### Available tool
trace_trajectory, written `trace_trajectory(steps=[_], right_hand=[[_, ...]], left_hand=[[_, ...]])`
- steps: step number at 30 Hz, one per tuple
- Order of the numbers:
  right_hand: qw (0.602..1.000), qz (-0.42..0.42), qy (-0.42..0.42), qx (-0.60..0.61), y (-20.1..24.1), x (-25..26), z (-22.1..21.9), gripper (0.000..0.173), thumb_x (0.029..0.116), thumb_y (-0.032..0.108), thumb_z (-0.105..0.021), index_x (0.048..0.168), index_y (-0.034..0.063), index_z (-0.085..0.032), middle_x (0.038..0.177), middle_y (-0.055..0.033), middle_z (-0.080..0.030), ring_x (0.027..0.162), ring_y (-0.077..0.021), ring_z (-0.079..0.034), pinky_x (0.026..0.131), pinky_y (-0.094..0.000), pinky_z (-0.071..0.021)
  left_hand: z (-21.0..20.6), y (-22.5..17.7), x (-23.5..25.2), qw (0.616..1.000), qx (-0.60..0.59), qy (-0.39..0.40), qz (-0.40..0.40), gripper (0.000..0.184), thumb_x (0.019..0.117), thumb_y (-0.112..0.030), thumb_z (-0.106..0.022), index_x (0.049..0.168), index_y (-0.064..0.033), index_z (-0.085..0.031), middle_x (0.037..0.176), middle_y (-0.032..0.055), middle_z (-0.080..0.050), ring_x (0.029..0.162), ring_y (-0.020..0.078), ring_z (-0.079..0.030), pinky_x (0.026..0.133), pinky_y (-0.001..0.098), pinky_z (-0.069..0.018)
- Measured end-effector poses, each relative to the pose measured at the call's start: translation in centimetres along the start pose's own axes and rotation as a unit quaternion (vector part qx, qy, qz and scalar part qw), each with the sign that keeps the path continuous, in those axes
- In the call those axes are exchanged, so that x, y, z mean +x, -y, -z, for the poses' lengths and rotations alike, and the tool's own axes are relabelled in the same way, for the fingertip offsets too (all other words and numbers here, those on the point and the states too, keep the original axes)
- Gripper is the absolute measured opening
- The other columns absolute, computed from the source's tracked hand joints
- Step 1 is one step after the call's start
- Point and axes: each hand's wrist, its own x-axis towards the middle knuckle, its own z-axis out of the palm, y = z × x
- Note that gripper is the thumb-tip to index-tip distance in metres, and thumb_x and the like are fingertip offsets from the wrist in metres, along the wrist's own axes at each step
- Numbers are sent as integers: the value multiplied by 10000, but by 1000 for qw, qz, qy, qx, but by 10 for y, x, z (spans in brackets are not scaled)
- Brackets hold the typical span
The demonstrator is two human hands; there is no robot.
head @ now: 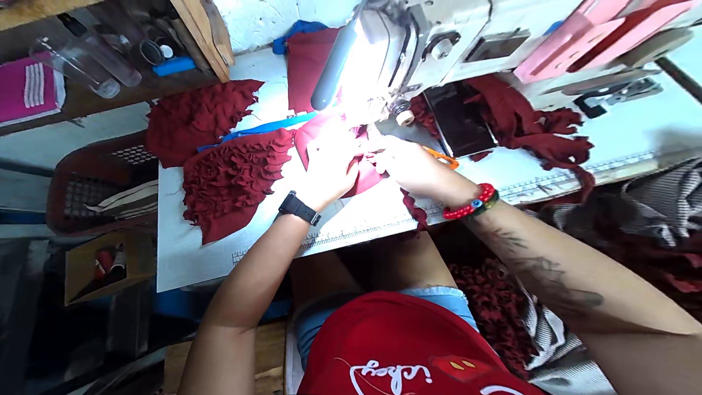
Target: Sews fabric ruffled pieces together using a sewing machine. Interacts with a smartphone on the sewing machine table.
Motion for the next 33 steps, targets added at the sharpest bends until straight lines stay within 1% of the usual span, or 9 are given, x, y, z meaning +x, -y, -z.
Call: trace_trajectory(steps=[2,4,8,10,12,17,20,25,33], right_hand=[[999,-3,39,31,-14,21,5,266,1091,182,-474,1220,45,-663,1108,-112,-683,982,-167,-657,897,-386,-542],[999,-10,47,10,-20,29,6,266,1031,240,-614,1245,86,-644,1162,-100,-678,1041,-176,-653,926,-410,-534],[997,1,-6,-78,-18,29,4,230,1053,287,-571,1071,96,-698,918,-79,-686,867,-200,-664,793,-446,-539],[996,3,-3,-94,-19,32,6,312,1076,277,-522,1017,55,-732,951,-132,-700,959,-263,-671,881,-494,-521],[997,-27,7,-69,-15,37,7,312,1080,237,-530,955,28,-726,892,-139,-678,889,-259,-652,826,-485,-507],[990,-111,55,64,-14,48,9,216,1044,92,-555,1228,94,-669,1024,-59,-679,796,-98,-604,713,-290,-520],[996,-6,85,3,-14,44,16,237,1037,134,-587,1264,90,-644,1224,-106,-676,1092,-187,-655,960,-423,-532],[989,57,-2,-133,-17,44,11,184,1030,179,-578,1130,131,-724,1027,-109,-735,991,-283,-705,877,-544,-551],[993,55,-13,-101,-13,44,13,247,1062,193,-544,1054,72,-759,1015,-122,-729,978,-266,-687,889,-499,-531]], left_hand=[[-2,0,4,1000,1,-10,11,302,1011,-280,-527,1162,-158,-758,1263,83,-700,1244,283,-596,1065,573,-342],[-3,-2,8,1000,4,-16,26,301,1002,-339,-549,1112,-159,-764,1225,74,-710,1214,275,-614,1046,582,-359],[-5,-4,11,999,16,-15,41,299,987,-388,-583,1099,-184,-770,1180,54,-722,1176,258,-628,1046,570,-360],[-5,-3,11,999,16,-10,42,306,978,-405,-592,1119,-196,-765,1190,48,-715,1182,249,-619,1035,552,-359],[-5,-2,11,999,21,1,49,323,976,-429,-589,1127,-199,-757,1214,51,-708,1201,252,-611,1041,553,-357],[-8,-4,14,998,19,-17,59,294,936,-421,-633,1040,-180,-766,1111,47,-719,1115,243,-636,1002,542,-373],[-7,-4,14,998,22,-7,65,337,933,-452,-640,1068,-164,-750,1124,63,-718,1128,264,-645,1027,581,-387],[-5,-5,12,997,11,6,77,389,932,-503,-619,1122,-185,-739,1183,56,-703,1168,262,-618,1015,576,-377],[-13,-3,11,996,-7,-47,70,278,1024,-337,-549,1107,-176,-760,1197,48,-713,1189,245,-617,1029,553,-368]])
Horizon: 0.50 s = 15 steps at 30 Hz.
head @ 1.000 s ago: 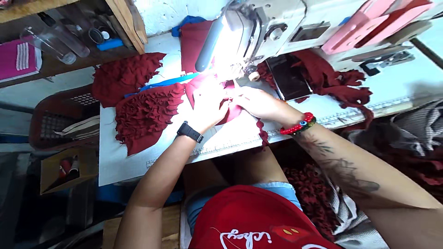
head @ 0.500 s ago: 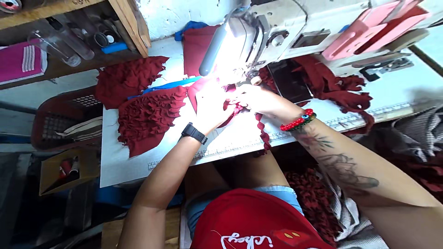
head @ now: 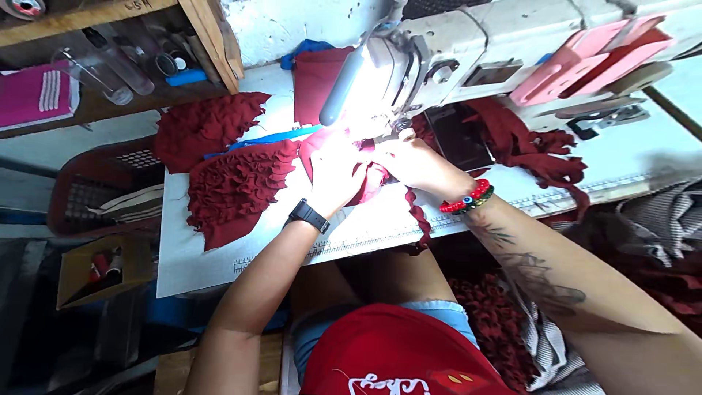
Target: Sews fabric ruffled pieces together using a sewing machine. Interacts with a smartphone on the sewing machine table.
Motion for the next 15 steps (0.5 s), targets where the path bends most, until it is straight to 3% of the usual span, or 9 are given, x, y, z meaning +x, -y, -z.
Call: trace_trajectory(steps=[2,6,11,15], right_hand=[[1000,15,5,20,0,-2,1,232,1046,113,-535,1151,79,-738,1126,-113,-720,1007,-243,-689,914,-475,-544],[999,6,15,49,-5,-4,-3,178,1010,169,-611,1126,114,-735,1007,-59,-734,925,-155,-685,853,-407,-554],[999,-31,-7,16,-5,-1,-9,228,1015,317,-648,1029,121,-764,943,-67,-736,913,-211,-692,840,-483,-544],[999,-21,0,45,-3,2,-6,239,1020,272,-650,1055,62,-759,1029,-116,-735,1005,-228,-687,925,-454,-530]], left_hand=[[1,0,-1,1000,-4,-5,-2,279,1038,-304,-525,1139,-190,-758,1224,37,-709,1212,238,-608,1044,549,-364],[0,1,-1,1000,-5,-15,0,284,1040,-291,-514,1117,-146,-746,1242,58,-700,1241,244,-601,1052,551,-373],[2,-1,-2,999,28,-7,-24,263,1020,-330,-565,1087,-168,-761,1180,48,-717,1173,246,-622,1025,539,-374],[1,2,-3,1000,-1,-14,-10,301,1041,-330,-525,1115,-163,-765,1236,44,-716,1214,237,-619,1051,549,-370]])
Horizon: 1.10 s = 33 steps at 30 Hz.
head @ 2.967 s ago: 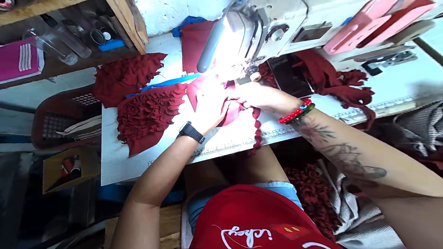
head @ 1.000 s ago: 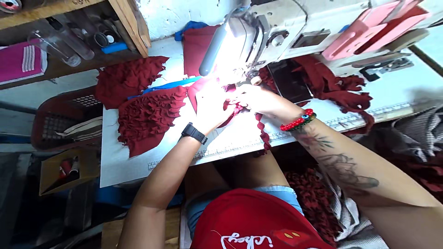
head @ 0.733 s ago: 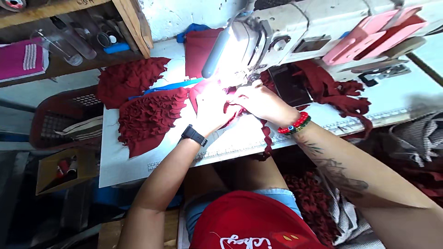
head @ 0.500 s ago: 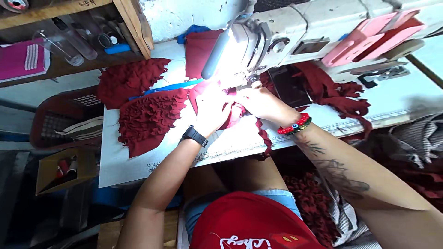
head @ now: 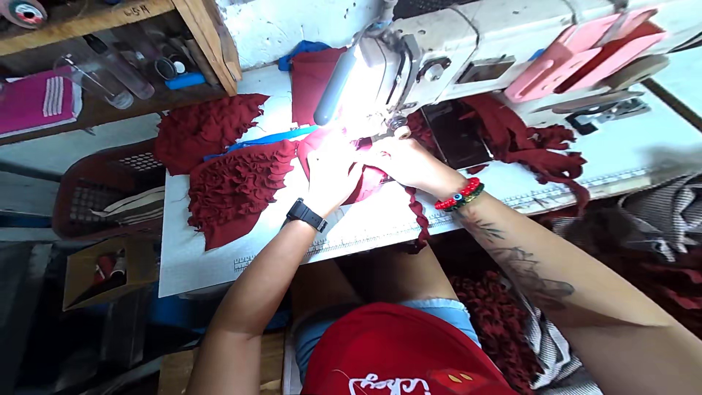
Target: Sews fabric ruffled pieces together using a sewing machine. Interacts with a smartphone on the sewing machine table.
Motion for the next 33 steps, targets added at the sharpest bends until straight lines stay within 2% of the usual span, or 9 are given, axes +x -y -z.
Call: trace_trajectory(steps=[6,10,14,16,21,26,29,31,33], right_hand=[[1000,4,2,-29,-11,6,-6,215,979,294,-689,1069,111,-758,1036,-102,-739,1010,-260,-692,919,-528,-529],[974,101,-54,-195,2,-13,-14,106,968,174,-667,1030,94,-698,842,-137,-690,810,-350,-703,663,-562,-536],[957,162,-81,-228,10,-48,-27,174,993,94,-602,1096,15,-717,916,-175,-693,817,-351,-699,678,-506,-569],[961,130,-64,-235,15,-59,-34,236,1008,82,-587,1190,-23,-693,1088,-221,-698,909,-378,-710,746,-508,-590],[971,97,-11,-219,18,-64,-25,204,954,-34,-609,1147,-30,-676,1060,-218,-657,927,-382,-694,738,-516,-588],[991,18,20,-131,15,-68,15,254,1040,287,-566,1012,144,-774,920,-77,-717,867,-276,-699,720,-544,-552],[976,-63,-117,-174,-7,-67,41,359,1052,337,-574,1231,44,-678,1120,-256,-673,1050,-478,-650,827,-680,-512],[957,-148,-154,-197,-39,-51,50,665,1003,497,-612,1421,-15,-542,1332,-333,-578,1252,-551,-539,964,-713,-453],[943,-209,-159,-205,-61,-36,54,887,903,589,-707,1465,-56,-473,1389,-355,-533,1316,-560,-486,1000,-710,-431]], left_hand=[[4,0,3,999,-24,24,34,319,1052,-353,-513,1110,-151,-752,1232,60,-704,1213,254,-607,1028,554,-386],[2,2,-1,999,-4,28,16,320,1057,-357,-509,1150,-173,-754,1269,43,-695,1245,242,-593,1057,543,-377],[14,-2,-10,996,58,23,-60,200,998,-243,-610,1085,-162,-771,1203,67,-712,1193,294,-608,1043,573,-371],[18,-2,-13,995,48,5,-89,182,987,-211,-615,1058,-149,-770,1159,73,-707,1164,307,-599,1053,582,-363],[15,-4,-14,989,22,64,-129,258,995,-202,-599,1198,-151,-750,1224,64,-705,1210,276,-602,1088,566,-344],[10,-3,-11,991,24,81,-107,266,985,-244,-589,1177,-160,-752,1195,66,-713,1178,264,-625,1103,583,-338],[10,-1,-11,991,22,83,-102,257,980,-250,-593,1159,-177,-762,1184,46,-719,1179,249,-629,1118,573,-341],[11,-2,-11,991,12,86,-98,254,979,-242,-595,1150,-158,-763,1182,62,-717,1176,264,-633,1100,594,-350],[14,-5,-11,992,10,85,-95,246,982,-233,-600,1139,-144,-767,1186,70,-722,1188,280,-631,1100,603,-351]])
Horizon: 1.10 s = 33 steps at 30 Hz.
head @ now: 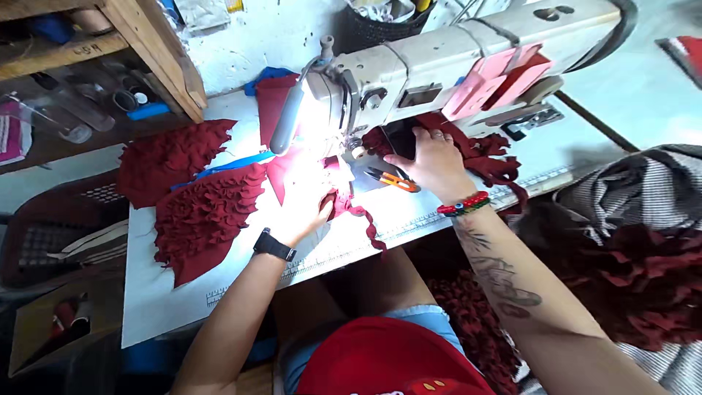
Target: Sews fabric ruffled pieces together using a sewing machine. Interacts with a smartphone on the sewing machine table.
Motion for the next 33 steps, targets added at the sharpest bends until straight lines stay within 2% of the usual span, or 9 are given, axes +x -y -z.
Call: trace_trajectory(steps=[3,10,18,21,24,25,28,30,33], right_hand=[[999,-50,3,7,-2,12,-4,960,844,504,-807,1507,-58,-401,1405,-372,-510,1339,-571,-457,1023,-728,-397],[996,-69,-24,47,-9,11,-12,1004,796,521,-825,1539,17,-375,1442,-334,-498,1347,-550,-459,986,-762,-388],[996,-64,-42,45,-6,8,-15,922,797,498,-825,1481,11,-446,1379,-308,-559,1299,-516,-512,985,-736,-379],[997,-57,-32,39,-9,6,-11,957,816,550,-810,1496,1,-420,1342,-319,-588,1274,-529,-536,989,-743,-383],[990,-53,-5,127,-22,7,-1,918,872,592,-743,1539,59,-406,1318,-290,-622,1246,-507,-574,997,-749,-401],[982,-51,7,182,-29,10,1,848,911,580,-706,1530,74,-425,1329,-253,-636,1244,-456,-599,1020,-709,-428],[938,-37,58,340,-47,11,8,610,1026,387,-625,1493,38,-447,1388,-181,-616,1250,-259,-627,1087,-467,-486],[910,-33,96,401,-54,9,13,579,1040,250,-607,1526,25,-387,1415,-181,-592,1230,-209,-639,1060,-387,-519],[886,-12,130,444,-66,8,16,616,1006,117,-627,1546,31,-342,1476,-163,-543,1273,-167,-603,1063,-326,-505]], left_hand=[[-1,1,0,1000,-4,-8,-3,239,979,-231,-594,1121,-154,-769,1164,49,-730,1172,262,-636,1090,579,-360],[-1,3,0,1000,-17,-10,-6,248,974,-225,-604,1134,-150,-777,1184,57,-730,1180,268,-638,1076,596,-377],[2,2,0,1000,-10,-2,-4,238,982,-227,-606,1136,-154,-773,1189,45,-726,1178,258,-627,1076,571,-363],[1,5,1,1000,-11,2,-5,254,991,-252,-589,1142,-155,-769,1213,39,-722,1203,244,-624,1093,572,-364],[2,6,1,1000,-25,15,6,276,1004,-265,-570,1168,-157,-764,1227,43,-719,1221,249,-620,1100,594,-363],[1,7,1,1000,-23,18,6,282,1009,-275,-565,1176,-162,-762,1240,44,-714,1230,250,-613,1103,590,-360],[0,5,0,1000,-23,9,-1,263,999,-249,-583,1162,-146,-760,1211,56,-721,1199,269,-628,1072,601,-384],[0,5,0,999,-36,7,0,264,995,-234,-581,1163,-138,-760,1203,60,-722,1193,267,-627,1073,600,-372],[0,8,1,999,-45,11,2,283,1008,-252,-559,1169,-141,-764,1231,57,-721,1223,253,-626,1101,594,-365]])
